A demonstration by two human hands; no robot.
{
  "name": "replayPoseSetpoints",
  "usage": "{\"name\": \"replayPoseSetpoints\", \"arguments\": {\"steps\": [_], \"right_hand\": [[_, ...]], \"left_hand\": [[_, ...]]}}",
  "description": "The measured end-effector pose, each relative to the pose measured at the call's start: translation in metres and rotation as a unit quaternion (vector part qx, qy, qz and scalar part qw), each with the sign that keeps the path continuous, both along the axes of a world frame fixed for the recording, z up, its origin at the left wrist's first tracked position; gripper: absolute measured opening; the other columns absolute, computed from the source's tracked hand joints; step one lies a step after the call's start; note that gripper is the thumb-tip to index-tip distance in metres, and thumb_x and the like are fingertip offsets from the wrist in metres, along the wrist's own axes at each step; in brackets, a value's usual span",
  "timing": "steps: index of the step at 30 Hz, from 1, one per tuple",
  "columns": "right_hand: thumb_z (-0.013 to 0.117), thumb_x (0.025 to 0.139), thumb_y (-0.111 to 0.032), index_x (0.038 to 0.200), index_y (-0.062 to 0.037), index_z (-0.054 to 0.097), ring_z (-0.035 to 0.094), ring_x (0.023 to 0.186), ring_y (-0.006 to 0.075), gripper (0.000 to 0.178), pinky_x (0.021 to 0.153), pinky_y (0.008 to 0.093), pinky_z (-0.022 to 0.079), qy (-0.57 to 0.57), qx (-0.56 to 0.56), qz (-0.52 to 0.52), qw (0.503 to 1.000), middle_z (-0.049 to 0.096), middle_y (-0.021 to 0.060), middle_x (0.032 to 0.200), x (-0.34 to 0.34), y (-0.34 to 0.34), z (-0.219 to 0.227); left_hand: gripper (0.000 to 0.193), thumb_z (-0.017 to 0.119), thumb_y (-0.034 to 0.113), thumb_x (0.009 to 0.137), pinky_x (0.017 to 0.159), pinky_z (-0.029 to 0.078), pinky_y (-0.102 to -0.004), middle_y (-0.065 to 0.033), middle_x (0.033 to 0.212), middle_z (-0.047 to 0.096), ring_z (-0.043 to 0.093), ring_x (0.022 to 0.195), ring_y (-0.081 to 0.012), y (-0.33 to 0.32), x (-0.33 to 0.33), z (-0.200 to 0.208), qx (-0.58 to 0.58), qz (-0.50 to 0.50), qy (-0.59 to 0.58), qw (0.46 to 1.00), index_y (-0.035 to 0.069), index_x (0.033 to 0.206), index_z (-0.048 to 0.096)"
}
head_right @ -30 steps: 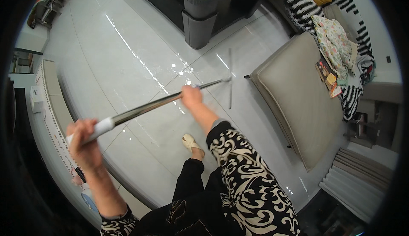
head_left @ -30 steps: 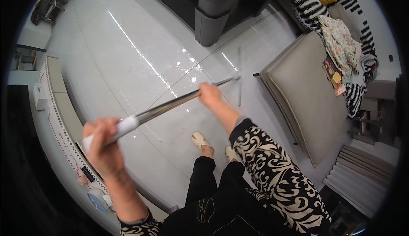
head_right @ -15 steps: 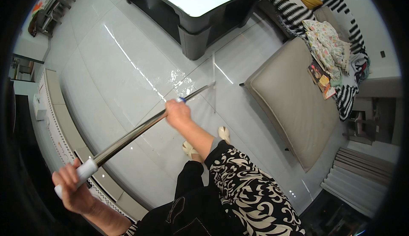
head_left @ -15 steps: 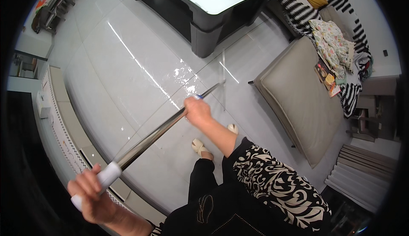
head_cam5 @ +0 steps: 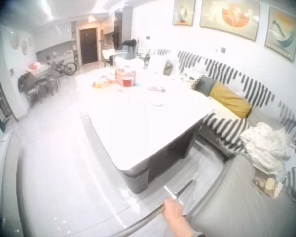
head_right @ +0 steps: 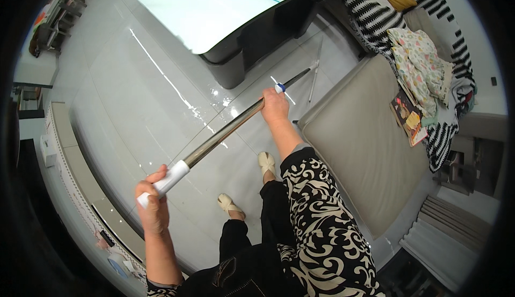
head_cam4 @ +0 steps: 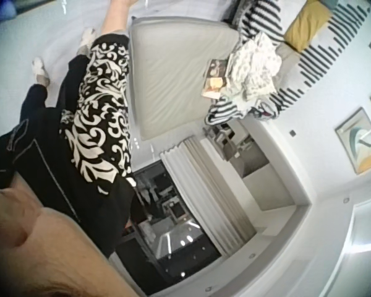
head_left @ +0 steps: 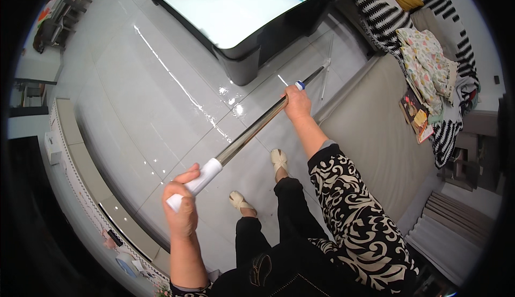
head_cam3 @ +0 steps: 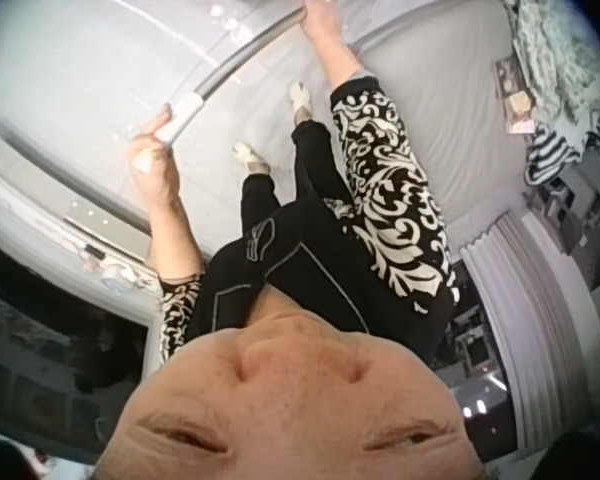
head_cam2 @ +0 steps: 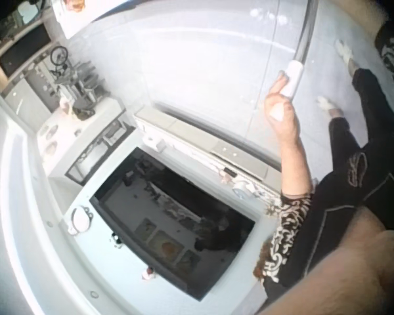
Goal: The person mops a tiled floor using a flat mop, moving it back and forth across the living room area. They navigate around furniture including a sofa, coffee table, and TV stand, and continue into an adjacent dining area with chairs and a table.
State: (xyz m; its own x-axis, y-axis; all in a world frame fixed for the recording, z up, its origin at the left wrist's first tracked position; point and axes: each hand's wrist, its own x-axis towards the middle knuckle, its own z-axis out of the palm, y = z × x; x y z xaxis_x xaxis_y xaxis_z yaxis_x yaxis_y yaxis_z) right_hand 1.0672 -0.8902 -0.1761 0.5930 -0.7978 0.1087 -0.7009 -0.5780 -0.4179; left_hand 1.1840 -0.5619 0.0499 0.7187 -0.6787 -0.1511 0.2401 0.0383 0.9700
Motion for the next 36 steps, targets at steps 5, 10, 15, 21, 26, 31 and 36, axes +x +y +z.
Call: {"name": "replayPoseSetpoints", "arguments": {"steps": [5,10,15,21,26,31,36], "right_hand": [[0.064,0.079,-0.016,0.081,-0.0096,0.056,0.056,0.077,0.0336,0.01,0.07,0.0433,0.048,0.027,-0.011,-0.033,0.999,0.062,0.0062,0.09,-0.032,-0.069,-0.063],[0.064,0.073,-0.007,0.084,-0.0108,0.06,0.055,0.087,0.0331,0.013,0.078,0.0415,0.046,0.089,0.043,-0.076,0.992,0.059,0.0028,0.103,-0.065,-0.098,-0.118],[0.064,0.071,-0.005,0.084,-0.0106,0.06,0.054,0.083,0.0326,0.015,0.076,0.041,0.045,0.129,0.041,-0.086,0.987,0.058,0.0015,0.105,-0.096,-0.093,-0.153],[0.067,0.059,0.001,0.083,-0.0121,0.057,0.051,0.082,0.0334,0.029,0.074,0.0414,0.044,0.083,0.07,-0.069,0.992,0.058,0.0052,0.096,-0.077,-0.051,-0.158],[0.067,0.059,0.002,0.085,-0.0139,0.056,0.05,0.086,0.0332,0.032,0.073,0.0421,0.044,-0.007,0.16,-0.081,0.984,0.055,0.0032,0.097,-0.01,0.023,-0.107],[0.068,0.074,-0.012,0.083,-0.013,0.054,0.05,0.088,0.0327,0.016,0.074,0.0434,0.044,-0.091,0.201,-0.076,0.972,0.055,0.0023,0.1,0.055,0.056,-0.051],[0.067,0.076,-0.015,0.08,-0.0116,0.053,0.052,0.082,0.0329,0.015,0.072,0.043,0.044,-0.152,0.183,-0.076,0.968,0.056,0.0031,0.096,0.083,0.057,-0.024]], "left_hand": [[0.039,0.074,0.048,0.076,0.095,0.033,-0.0355,-0.0136,0.122,0.059,0.044,0.126,-0.0285,-0.069,-0.011,-0.073,0.02,-0.018,0.065,0.998,0.018,0.077,0.048],[0.029,0.074,0.033,0.079,0.108,0.024,-0.047,-0.0223,0.127,0.053,0.042,0.127,-0.0326,-0.1,-0.017,-0.139,0.024,-0.035,0.151,0.988,0.013,0.083,0.055],[0.028,0.075,0.03,0.078,0.107,0.027,-0.0446,-0.0225,0.13,0.051,0.043,0.125,-0.0316,-0.099,-0.034,-0.185,0.016,-0.026,0.234,0.972,0.013,0.086,0.055],[0.028,0.075,0.019,0.074,0.108,0.024,-0.0513,-0.0199,0.124,0.054,0.043,0.125,-0.0352,-0.069,-0.011,-0.174,0.046,0.04,0.229,0.972,0.013,0.084,0.05],[0.033,0.078,0.025,0.07,0.108,0.023,-0.0548,-0.0129,0.11,0.06,0.046,0.121,-0.0355,-0.018,0.052,-0.091,0.08,0.048,0.098,0.991,0.014,0.079,0.048],[0.033,0.078,0.025,0.074,0.107,0.025,-0.0526,-0.0073,0.106,0.06,0.048,0.121,-0.0319,0.007,0.079,-0.01,0.055,0.008,0.007,0.998,0.016,0.079,0.047],[0.035,0.081,0.026,0.07,0.106,0.027,-0.0538,-0.0089,0.104,0.062,0.049,0.121,-0.0344,0.018,0.073,0.03,0.052,-0.025,-0.08,0.995,0.016,0.074,0.048]]}}
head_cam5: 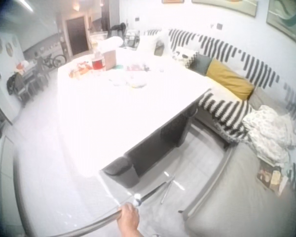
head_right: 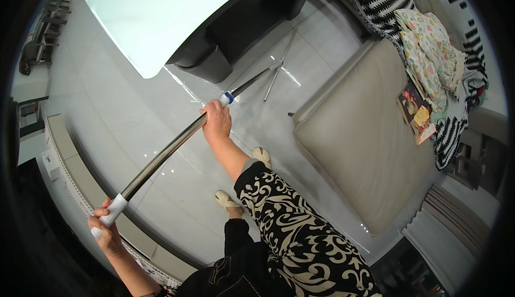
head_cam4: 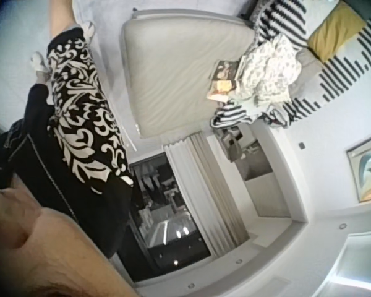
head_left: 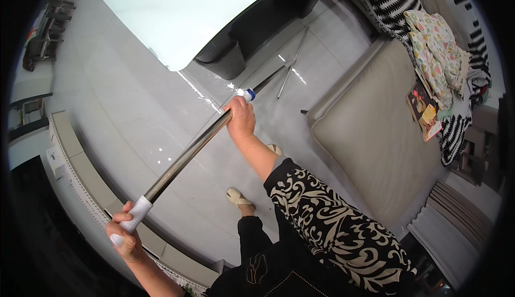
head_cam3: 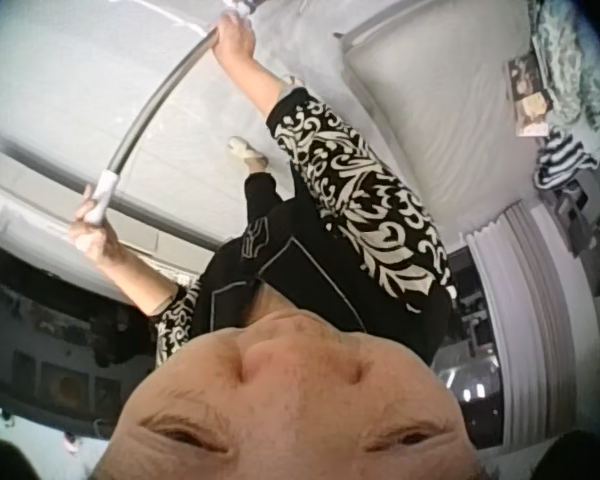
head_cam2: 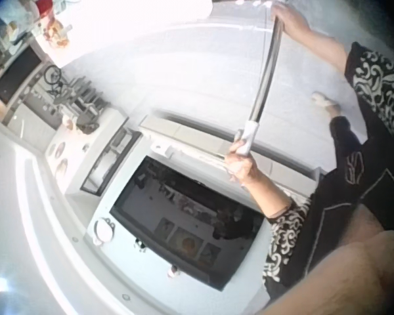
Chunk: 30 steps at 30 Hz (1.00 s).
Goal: The person mops a tiled floor using a flat mop, moving it back and forth across the living room area. They navigate around furniture including a sofa, coffee table, and TV stand, and continue into an adjacent dining area with chairs and a table.
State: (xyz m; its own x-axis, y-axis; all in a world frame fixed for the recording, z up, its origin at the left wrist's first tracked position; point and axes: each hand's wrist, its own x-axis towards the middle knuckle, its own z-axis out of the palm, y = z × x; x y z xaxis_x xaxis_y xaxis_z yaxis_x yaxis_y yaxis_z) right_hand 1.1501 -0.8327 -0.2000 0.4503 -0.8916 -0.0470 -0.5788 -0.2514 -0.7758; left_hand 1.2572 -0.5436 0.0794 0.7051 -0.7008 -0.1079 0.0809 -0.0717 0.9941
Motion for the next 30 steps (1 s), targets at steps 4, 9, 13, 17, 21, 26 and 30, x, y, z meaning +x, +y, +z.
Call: {"name": "replayPoseSetpoints", "arguments": {"steps": [4,9,13,17,21,26,30], "right_hand": [[0.067,0.075,-0.012,0.078,-0.0128,0.056,0.053,0.079,0.0331,0.011,0.07,0.042,0.045,0.009,-0.044,0.041,0.998,0.057,0.0039,0.092,-0.026,-0.009,0.002],[0.066,0.074,-0.01,0.079,-0.0127,0.057,0.054,0.08,0.0339,0.011,0.07,0.0423,0.045,0.089,-0.053,0.102,0.989,0.058,0.0038,0.094,-0.079,-0.032,-0.02],[0.065,0.074,-0.01,0.08,-0.0128,0.057,0.054,0.082,0.0347,0.011,0.072,0.0426,0.046,0.128,-0.033,0.176,0.975,0.058,0.0044,0.094,-0.093,-0.013,-0.041],[0.064,0.073,-0.01,0.081,-0.0117,0.058,0.054,0.085,0.0356,0.01,0.073,0.0416,0.048,0.177,-0.027,0.266,0.947,0.058,0.0053,0.096,-0.084,0.064,-0.037],[0.059,0.072,-0.004,0.086,-0.0095,0.06,0.056,0.089,0.0341,0.015,0.074,0.0428,0.05,0.211,0.0,0.364,0.907,0.057,0.0074,0.095,-0.078,0.146,-0.015],[0.06,0.074,-0.006,0.089,-0.0093,0.062,0.056,0.093,0.034,0.015,0.075,0.0428,0.05,0.249,0.002,0.374,0.893,0.058,0.0078,0.1,-0.087,0.185,-0.008],[0.061,0.075,-0.007,0.088,-0.0089,0.062,0.059,0.09,0.0337,0.014,0.075,0.0429,0.049,0.272,-0.036,0.378,0.884,0.06,0.009,0.098,-0.082,0.177,-0.008]], "left_hand": [[0.032,0.079,0.028,0.072,0.105,0.029,-0.0542,-0.0116,0.103,0.062,0.05,0.12,-0.0366,0.001,-0.018,0.002,-0.02,-0.03,-0.022,0.999,0.014,0.075,0.05],[0.03,0.074,0.028,0.077,0.107,0.026,-0.0541,-0.0089,0.102,0.06,0.048,0.121,-0.0352,-0.023,-0.083,-0.047,-0.049,0.091,0.056,0.993,0.014,0.079,0.047],[0.026,0.068,0.025,0.082,0.108,0.023,-0.0529,-0.0055,0.087,0.056,0.052,0.103,-0.0276,-0.004,-0.13,-0.073,-0.101,0.193,0.11,0.97,0.013,0.077,0.046],[0.025,0.06,0.02,0.088,0.109,0.025,-0.0496,-0.0026,0.078,0.047,0.048,0.09,-0.0224,0.066,-0.145,-0.05,-0.088,0.334,0.128,0.93,0.012,0.076,0.039],[0.024,0.056,0.018,0.091,0.109,0.027,-0.0463,-0.0025,0.08,0.047,0.048,0.092,-0.0217,0.14,-0.16,-0.02,-0.095,0.387,0.141,0.906,0.011,0.076,0.039],[0.018,0.06,0.016,0.089,0.108,0.027,-0.0474,-0.0042,0.092,0.051,0.047,0.108,-0.0265,0.189,-0.194,-0.014,-0.051,0.374,0.205,0.903,0.011,0.082,0.044],[0.022,0.065,0.022,0.086,0.108,0.026,-0.0513,-0.0064,0.089,0.055,0.05,0.105,-0.0264,0.19,-0.177,-0.022,-0.062,0.319,0.139,0.935,0.01,0.083,0.046]]}}
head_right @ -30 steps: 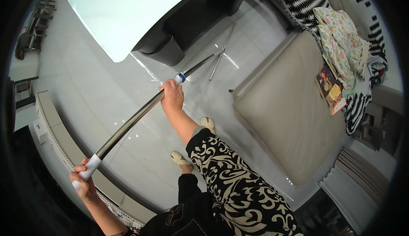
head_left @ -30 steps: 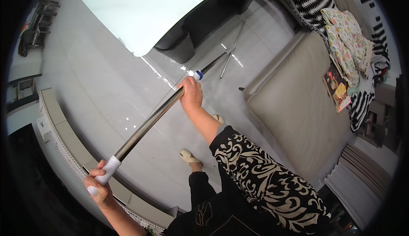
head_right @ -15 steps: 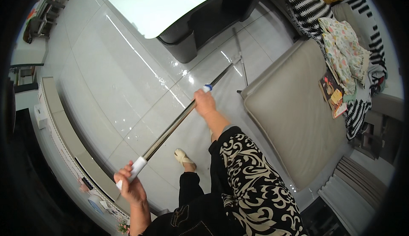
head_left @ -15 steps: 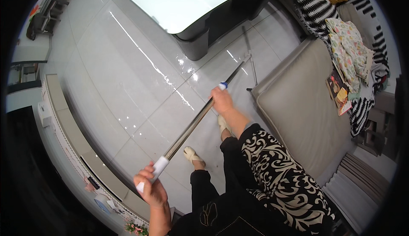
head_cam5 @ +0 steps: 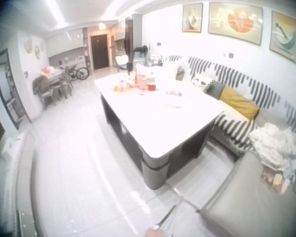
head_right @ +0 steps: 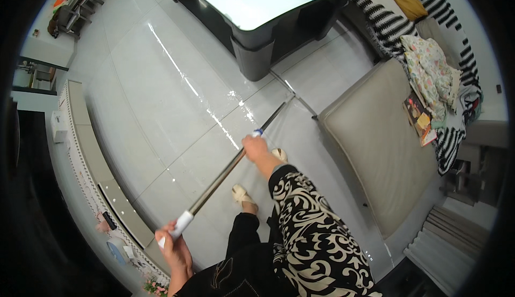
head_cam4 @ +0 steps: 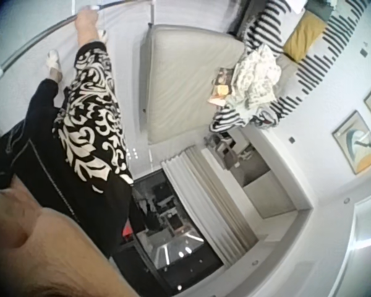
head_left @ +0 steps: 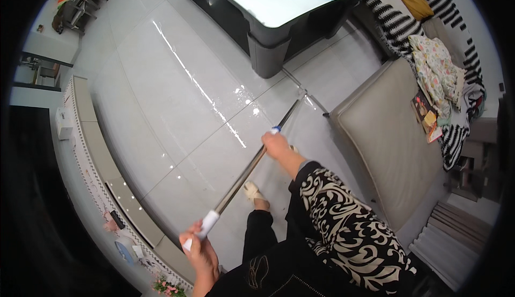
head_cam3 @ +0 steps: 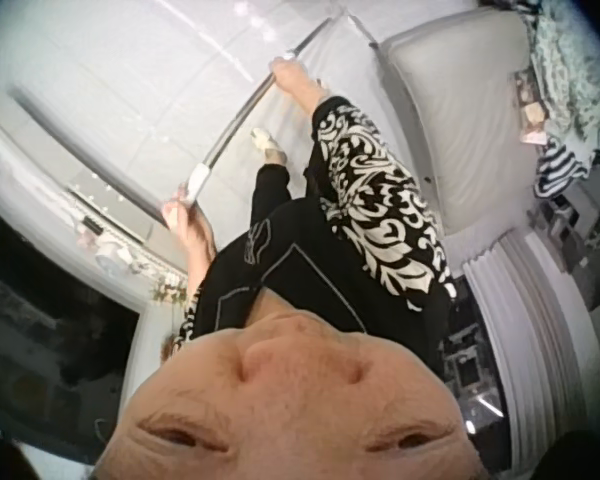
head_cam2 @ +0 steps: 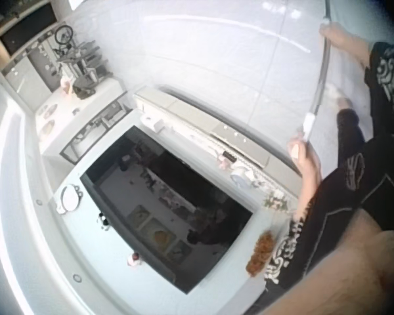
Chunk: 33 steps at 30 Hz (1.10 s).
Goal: The person mops a tiled floor using a flat mop, moving it back and forth across the living room area. They navigate around furniture including a sofa, coffee table, and TV stand, and continue into an adjacent dining area with chairs and a table.
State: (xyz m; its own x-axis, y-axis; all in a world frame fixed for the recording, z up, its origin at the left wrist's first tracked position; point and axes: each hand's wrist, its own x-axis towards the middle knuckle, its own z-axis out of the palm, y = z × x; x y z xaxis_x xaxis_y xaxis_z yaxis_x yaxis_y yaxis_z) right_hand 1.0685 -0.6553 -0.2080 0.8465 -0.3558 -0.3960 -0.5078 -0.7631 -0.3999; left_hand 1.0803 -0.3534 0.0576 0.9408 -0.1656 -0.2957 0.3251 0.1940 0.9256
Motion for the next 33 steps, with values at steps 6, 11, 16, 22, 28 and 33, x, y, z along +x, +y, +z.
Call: {"name": "replayPoseSetpoints", "arguments": {"steps": [6,11,16,22,28,33], "right_hand": [[0.061,0.073,-0.007,0.08,-0.0092,0.061,0.06,0.083,0.0346,0.008,0.071,0.0431,0.049,-0.147,-0.031,-0.127,0.98,0.061,0.0098,0.088,0.035,-0.02,0.006],[0.061,0.073,-0.009,0.08,-0.0103,0.059,0.06,0.084,0.0321,0.008,0.071,0.043,0.049,-0.048,-0.027,0.005,0.998,0.061,0.0084,0.089,0.027,-0.073,0.018],[0.06,0.075,-0.008,0.086,-0.0129,0.064,0.061,0.095,0.0285,0.013,0.077,0.0402,0.05,0.047,-0.079,0.039,0.995,0.062,0.0078,0.097,0.006,-0.129,0.017],[0.06,0.074,-0.008,0.085,-0.0101,0.064,0.062,0.093,0.0279,0.012,0.075,0.0388,0.051,0.027,-0.061,0.096,0.993,0.062,0.0084,0.096,-0.016,-0.142,-0.016],[0.061,0.073,-0.009,0.09,-0.0117,0.067,0.064,0.091,0.0268,0.018,0.071,0.0391,0.053,0.117,-0.008,0.186,0.975,0.065,0.0074,0.096,-0.014,-0.073,-0.023],[0.062,0.077,-0.013,0.093,-0.0126,0.067,0.065,0.091,0.0258,0.017,0.072,0.0391,0.052,0.149,0.028,0.262,0.953,0.066,0.0073,0.098,-0.019,-0.027,0.009]], "left_hand": [[0.027,0.068,0.028,0.084,0.109,0.023,-0.0536,-0.0066,0.083,0.056,0.054,0.096,-0.026,-0.043,0.087,0.014,-0.055,-0.142,-0.137,0.979,0.011,0.082,0.047],[0.025,0.066,0.028,0.086,0.108,0.026,-0.0495,-0.0037,0.09,0.057,0.052,0.106,-0.0242,-0.081,0.063,0.028,-0.052,-0.108,-0.077,0.99,0.014,0.081,0.046],[0.022,0.065,0.031,0.087,0.106,0.029,-0.046,-0.0037,0.105,0.059,0.046,0.119,-0.0249,-0.103,0.026,-0.012,-0.077,-0.057,0.056,0.994,0.015,0.086,0.049],[0.021,0.062,0.029,0.089,0.106,0.029,-0.044,-0.0038,0.102,0.058,0.046,0.115,-0.024,-0.106,0.013,-0.04,-0.083,-0.01,0.09,0.992,0.012,0.09,0.05],[0.017,0.058,0.021,0.092,0.101,0.035,-0.0434,-0.0056,0.094,0.055,0.05,0.104,-0.0227,-0.053,-0.011,-0.022,-0.047,0.152,0.149,0.976,0.01,0.083,0.048],[0.018,0.057,0.021,0.093,0.099,0.038,-0.0439,-0.0048,0.091,0.054,0.05,0.1,-0.0219,-0.006,-0.038,0.0,-0.027,0.208,0.163,0.964,0.01,0.082,0.048]]}}
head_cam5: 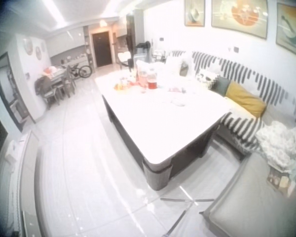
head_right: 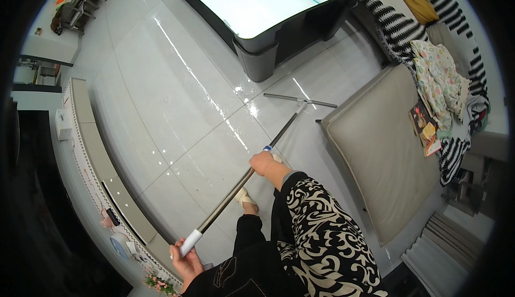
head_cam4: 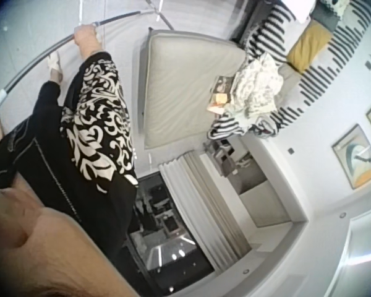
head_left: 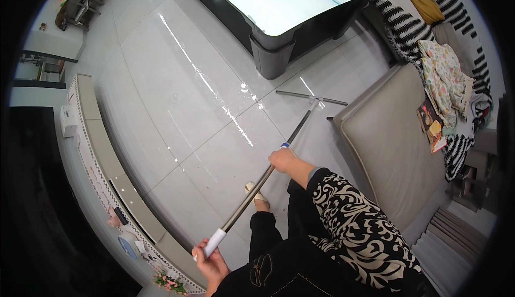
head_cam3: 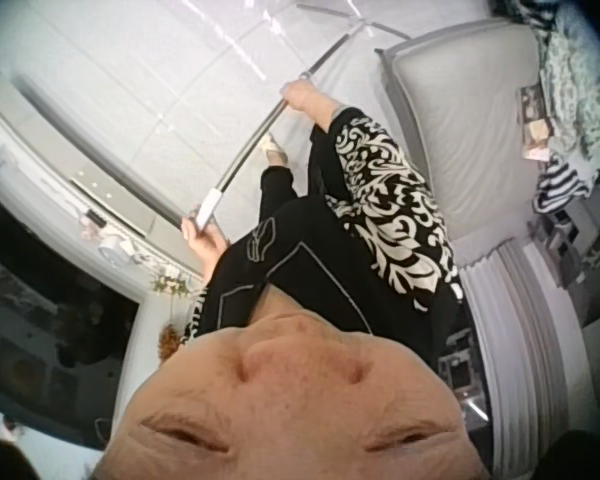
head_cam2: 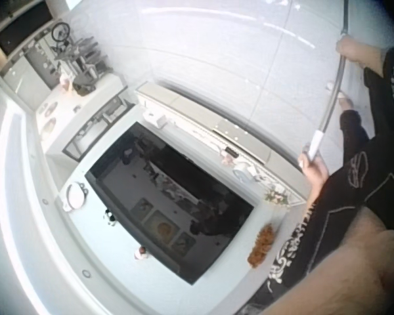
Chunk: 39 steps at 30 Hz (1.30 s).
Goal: The person mops a tiled floor using a flat mop, moving it back and forth across the living room area. They navigate around furniture including a sofa, coffee table, and TV stand, and continue into an adjacent dining area with chairs and a table.
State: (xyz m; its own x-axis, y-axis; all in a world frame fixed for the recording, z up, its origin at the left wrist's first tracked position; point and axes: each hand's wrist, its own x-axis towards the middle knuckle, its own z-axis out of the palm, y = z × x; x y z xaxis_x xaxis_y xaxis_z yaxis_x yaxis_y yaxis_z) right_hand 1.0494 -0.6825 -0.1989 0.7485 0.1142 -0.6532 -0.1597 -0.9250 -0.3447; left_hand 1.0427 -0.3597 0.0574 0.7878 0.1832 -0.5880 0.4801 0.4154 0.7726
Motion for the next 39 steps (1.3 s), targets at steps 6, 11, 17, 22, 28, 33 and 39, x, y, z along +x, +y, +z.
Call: {"name": "replayPoseSetpoints", "arguments": {"steps": [6,11,17,22,28,33,39], "right_hand": [[0.065,0.075,-0.016,0.086,-0.01,0.065,0.064,0.083,0.028,0.012,0.068,0.0401,0.051,-0.133,0.039,-0.098,0.985,0.063,0.0089,0.089,0.027,0.041,0.06],[0.066,0.069,-0.011,0.077,-0.0078,0.059,0.062,0.071,0.0305,0.011,0.061,0.0409,0.05,-0.282,0.068,-0.213,0.933,0.06,0.0095,0.082,0.047,0.082,0.117],[0.065,0.068,-0.01,0.076,-0.0074,0.056,0.062,0.072,0.0325,0.012,0.061,0.0423,0.049,-0.253,0.043,-0.286,0.923,0.059,0.0086,0.082,0.009,0.105,0.145],[0.061,0.073,-0.01,0.081,-0.0069,0.06,0.063,0.078,0.0338,0.009,0.066,0.0427,0.051,-0.186,-0.055,-0.378,0.905,0.061,0.0128,0.09,-0.024,0.059,0.09],[0.058,0.08,-0.016,0.09,-0.0111,0.064,0.062,0.09,0.0329,0.013,0.074,0.0425,0.051,-0.166,-0.045,-0.48,0.86,0.06,0.0123,0.101,-0.006,0.021,0.015],[0.061,0.078,-0.017,0.09,-0.0067,0.065,0.063,0.092,0.0337,0.016,0.074,0.0429,0.052,-0.141,-0.029,-0.363,0.921,0.062,0.0142,0.101,0.037,0.057,0.013],[0.06,0.078,-0.016,0.09,-0.0076,0.066,0.063,0.093,0.0321,0.015,0.078,0.0423,0.051,-0.156,0.099,-0.31,0.932,0.063,0.0136,0.1,0.136,0.167,0.079]], "left_hand": [[0.025,0.057,0.027,0.092,0.107,0.033,-0.0518,-0.0042,0.079,0.053,0.054,0.09,-0.0194,0.038,0.021,0.054,0.051,-0.041,-0.145,0.987,0.007,0.078,0.05],[0.034,0.061,0.035,0.088,0.09,0.037,-0.0539,-0.0039,0.065,0.043,0.043,0.074,-0.0205,0.067,0.073,0.126,0.081,-0.135,-0.321,0.934,0.012,0.07,0.044],[0.026,0.057,0.024,0.092,0.096,0.04,-0.0413,-0.0001,0.067,0.038,0.043,0.071,-0.0155,0.063,0.095,0.152,-0.095,-0.235,-0.362,0.897,0.012,0.075,0.041],[0.025,0.058,0.019,0.089,0.09,0.042,-0.042,0.0009,0.064,0.034,0.035,0.063,-0.0138,-0.012,0.118,0.08,-0.143,-0.267,-0.306,0.903,0.014,0.074,0.038],[0.026,0.059,0.016,0.087,0.088,0.038,-0.0417,-0.0006,0.065,0.039,0.042,0.069,-0.016,-0.078,0.129,0.03,-0.108,-0.306,-0.284,0.902,0.014,0.07,0.039],[0.022,0.057,0.009,0.085,0.086,0.041,-0.0409,-0.0019,0.064,0.041,0.046,0.07,-0.0175,-0.04,0.15,0.062,-0.019,-0.252,-0.273,0.928,0.013,0.069,0.042],[0.023,0.051,0.007,0.086,0.086,0.038,-0.0362,-0.0006,0.066,0.034,0.041,0.069,-0.0155,0.031,0.194,0.149,-0.039,-0.297,-0.378,0.876,0.013,0.073,0.034]]}}
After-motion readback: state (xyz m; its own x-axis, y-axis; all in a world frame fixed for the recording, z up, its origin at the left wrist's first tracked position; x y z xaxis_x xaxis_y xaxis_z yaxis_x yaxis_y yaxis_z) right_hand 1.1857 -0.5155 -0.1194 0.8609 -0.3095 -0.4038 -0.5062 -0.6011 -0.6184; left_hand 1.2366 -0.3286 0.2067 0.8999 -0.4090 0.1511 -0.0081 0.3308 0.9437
